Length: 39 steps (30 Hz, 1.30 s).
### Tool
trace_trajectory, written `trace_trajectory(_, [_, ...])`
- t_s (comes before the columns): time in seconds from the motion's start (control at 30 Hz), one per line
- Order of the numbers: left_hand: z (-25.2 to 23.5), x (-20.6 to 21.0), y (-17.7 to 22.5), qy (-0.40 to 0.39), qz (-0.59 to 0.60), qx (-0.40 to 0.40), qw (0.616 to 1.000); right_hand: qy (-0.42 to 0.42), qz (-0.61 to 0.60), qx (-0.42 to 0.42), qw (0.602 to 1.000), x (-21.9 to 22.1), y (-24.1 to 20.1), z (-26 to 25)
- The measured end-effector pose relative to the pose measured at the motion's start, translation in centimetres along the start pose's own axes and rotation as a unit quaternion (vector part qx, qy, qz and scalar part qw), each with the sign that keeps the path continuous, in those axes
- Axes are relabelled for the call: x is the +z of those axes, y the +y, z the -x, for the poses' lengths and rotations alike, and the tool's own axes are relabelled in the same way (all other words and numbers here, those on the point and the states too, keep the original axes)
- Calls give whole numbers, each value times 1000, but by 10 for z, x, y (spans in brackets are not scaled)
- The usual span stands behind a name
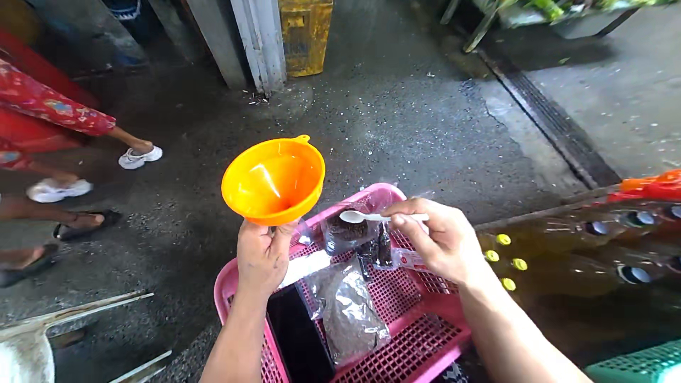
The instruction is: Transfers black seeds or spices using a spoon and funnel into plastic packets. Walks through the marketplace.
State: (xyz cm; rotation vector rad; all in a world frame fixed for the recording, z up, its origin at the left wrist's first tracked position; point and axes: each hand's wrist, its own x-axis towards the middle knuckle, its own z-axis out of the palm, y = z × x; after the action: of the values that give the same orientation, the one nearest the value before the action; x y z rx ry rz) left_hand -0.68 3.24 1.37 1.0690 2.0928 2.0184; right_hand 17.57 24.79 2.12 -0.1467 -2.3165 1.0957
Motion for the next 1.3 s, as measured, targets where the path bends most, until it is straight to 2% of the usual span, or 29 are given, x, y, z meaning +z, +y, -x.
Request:
trace_trajectory(0.13, [-1, 0, 0, -1, -1, 3, 1000, -23, 7, 7, 1000, 9, 4, 5])
trace_trajectory(0.27, [0, 0, 0, -1, 8, 7, 1000, -25, -63, 70, 995, 15, 2, 9])
trace_trajectory(0.4, [1, -2, -1, 0, 19, 10, 1000, 13, -163, 152, 975, 13, 4, 8])
trace_trajectory(0.57, [0, -3, 0, -3, 21, 10, 1000, 59, -249, 206, 945, 7, 9, 3])
trace_trajectory(0.8, [1, -3, 1, -5, 19, 11, 1000, 92, -253, 207, 941, 3, 10, 3])
trace_trajectory(1.07, [2, -2, 0, 8, -8, -3, 1000, 145, -352, 243, 892, -14, -3, -8])
trace_trajectory(1.2, [0, 1, 2, 18, -35, -47, 998, 165, -347, 193, 903, -34, -19, -27])
trace_trajectory(1.3, [3, 3, 4, 16, -13, -31, 999, 156, -350, 131, 914, -45, -37, -43])
